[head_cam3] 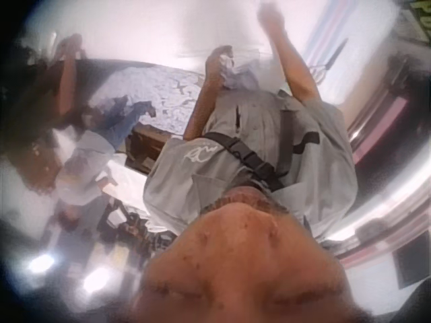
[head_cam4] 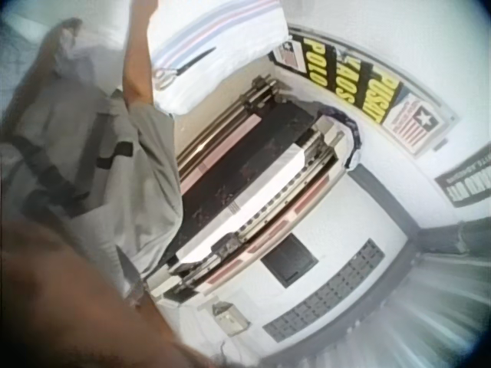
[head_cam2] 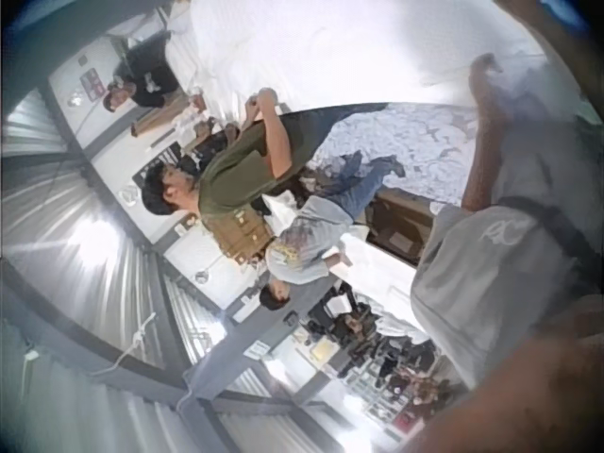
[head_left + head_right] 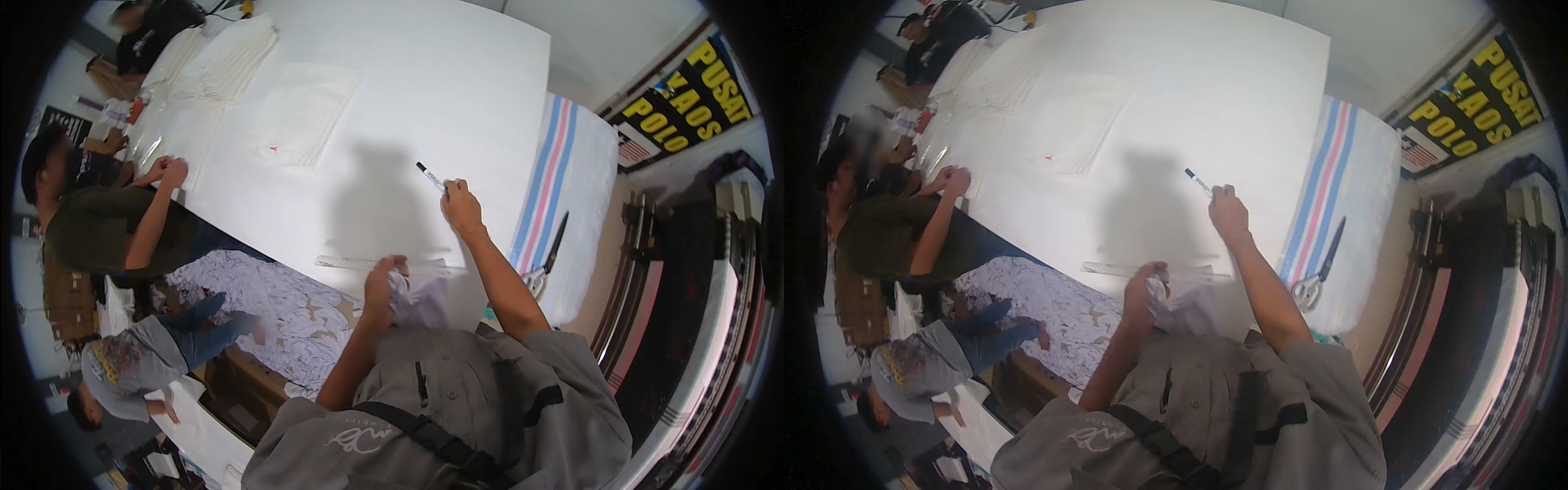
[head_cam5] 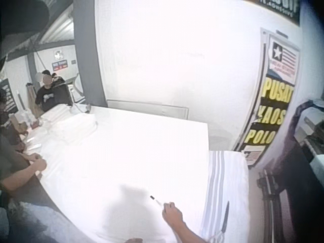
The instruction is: The person retrieves a white fabric sheet from a green rack, unfolds it on a table, and uses a ruler and marker to draw straight lines. They then use scissors to cut the fabric along the marked lines.
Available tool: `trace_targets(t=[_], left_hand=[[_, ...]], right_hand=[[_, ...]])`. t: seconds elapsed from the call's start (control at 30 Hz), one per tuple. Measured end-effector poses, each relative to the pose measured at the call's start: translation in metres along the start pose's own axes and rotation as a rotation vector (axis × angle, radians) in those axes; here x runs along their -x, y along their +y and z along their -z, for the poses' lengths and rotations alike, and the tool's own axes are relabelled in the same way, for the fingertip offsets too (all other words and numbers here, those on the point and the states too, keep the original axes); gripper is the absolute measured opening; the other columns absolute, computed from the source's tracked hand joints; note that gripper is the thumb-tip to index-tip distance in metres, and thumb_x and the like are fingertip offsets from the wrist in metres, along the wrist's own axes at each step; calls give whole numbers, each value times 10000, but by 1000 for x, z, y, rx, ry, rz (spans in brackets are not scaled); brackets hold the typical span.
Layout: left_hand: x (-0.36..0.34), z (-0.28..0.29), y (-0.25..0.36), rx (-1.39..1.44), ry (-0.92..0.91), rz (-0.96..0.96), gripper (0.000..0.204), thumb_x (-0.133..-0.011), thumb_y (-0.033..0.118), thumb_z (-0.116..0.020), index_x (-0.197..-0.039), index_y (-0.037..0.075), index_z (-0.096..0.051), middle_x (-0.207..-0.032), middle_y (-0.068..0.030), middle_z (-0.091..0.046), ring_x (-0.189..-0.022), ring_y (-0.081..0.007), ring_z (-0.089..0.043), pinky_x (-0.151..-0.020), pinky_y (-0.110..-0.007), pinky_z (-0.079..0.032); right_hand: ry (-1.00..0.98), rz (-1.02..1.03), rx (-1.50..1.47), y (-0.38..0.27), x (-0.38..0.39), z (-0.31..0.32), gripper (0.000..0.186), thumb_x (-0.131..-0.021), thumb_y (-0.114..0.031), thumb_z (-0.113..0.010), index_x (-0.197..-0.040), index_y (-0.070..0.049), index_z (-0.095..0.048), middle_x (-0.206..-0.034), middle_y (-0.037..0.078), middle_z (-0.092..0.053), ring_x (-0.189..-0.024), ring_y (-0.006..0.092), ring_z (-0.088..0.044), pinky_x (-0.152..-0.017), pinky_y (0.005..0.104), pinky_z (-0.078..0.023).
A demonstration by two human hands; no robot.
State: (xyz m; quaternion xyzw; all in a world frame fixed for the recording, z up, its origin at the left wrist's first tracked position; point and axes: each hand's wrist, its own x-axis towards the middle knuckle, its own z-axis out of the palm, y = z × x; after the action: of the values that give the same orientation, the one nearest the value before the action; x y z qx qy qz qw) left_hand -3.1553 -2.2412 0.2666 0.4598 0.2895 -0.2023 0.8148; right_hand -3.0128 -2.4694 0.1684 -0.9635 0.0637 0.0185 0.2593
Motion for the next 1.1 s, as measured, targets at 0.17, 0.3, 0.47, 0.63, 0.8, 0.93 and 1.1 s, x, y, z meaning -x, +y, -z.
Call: trace_targets(t=[0.17, 0.3, 0.47, 0.63, 0.8, 0.93, 1.1], left_hand=[[12, 12, 5, 86, 57, 20, 325, -1067, 307, -549, -1154, 15, -662, -846, -49, -634, -698, -167, -598, -646, -302, -502], [5, 29, 17, 125, 28, -60, 308, -1076, 289, -535, -1151, 19, -662, -852, -55, -636, -714, -168, -595, -652, -305, -498], [-10, 42, 42, 173, -70, -146, 326, -1083, 292, -522, -1154, 7, -662, -850, -56, -636, -715, -164, -592, -658, -299, -491], [-26, 22, 72, 171, -221, -208, 333, -1094, 302, -531, -1184, 2, -647, -888, -86, -627, -712, -170, -594, -640, -306, -487], [-58, 18, 82, 148, -327, -232, 357, -1105, 326, -508, -1238, 14, -616, -894, -76, -632, -706, -178, -598, -629, -310, -485], [-97, 12, 77, -39, -170, -362, 427, -1119, 337, -461, -1310, -23, -588, -1082, -125, -671, -1011, -234, -629, -886, -331, -497], [-144, 36, 78, -280, -43, -257, 438, -1084, 394, -503, -1394, 102, -605, -1262, -91, -629, -1096, -225, -615, -971, -358, -450]], right_hand=[[-212, -137, -429, -48, -57, -39, 392, -933, -202, -701, -1289, -57, -622, -1162, 177, -684, -873, 304, -735, -759, 412, -600], [-321, -99, -963, -88, -89, -54, 477, -982, -300, -676, -1367, -27, -602, -1162, 169, -732, -952, 210, -734, -766, 367, -580], [-704, -78, -1030, -107, -12, 7, 692, -1074, -550, -432, -1436, 24, -566, -1234, 155, -721, -1154, 220, -682, -1018, 385, -510], [-803, 220, -714, -32, 107, 11, 565, -1099, -488, -517, -1454, -61, -621, -1317, 103, -694, -1235, 188, -620, -1102, 329, -447], [-757, -219, -928, -17, 179, 52, 722, -1020, -493, -654, -1539, -14, -501, -1489, 200, -583, -1408, 291, -508, -1157, 390, -392], [-394, -360, -1144, 15, 188, 58, 834, -998, -499, -688, -1575, 37, -413, -1560, 218, -502, -1455, 310, -450, -1178, 414, -373], [-93, -387, -1337, 8, 172, 154, 519, -1035, -327, -682, -1414, 20, -606, -1287, 90, -705, -1191, 130, -636, -1042, 287, -482]])
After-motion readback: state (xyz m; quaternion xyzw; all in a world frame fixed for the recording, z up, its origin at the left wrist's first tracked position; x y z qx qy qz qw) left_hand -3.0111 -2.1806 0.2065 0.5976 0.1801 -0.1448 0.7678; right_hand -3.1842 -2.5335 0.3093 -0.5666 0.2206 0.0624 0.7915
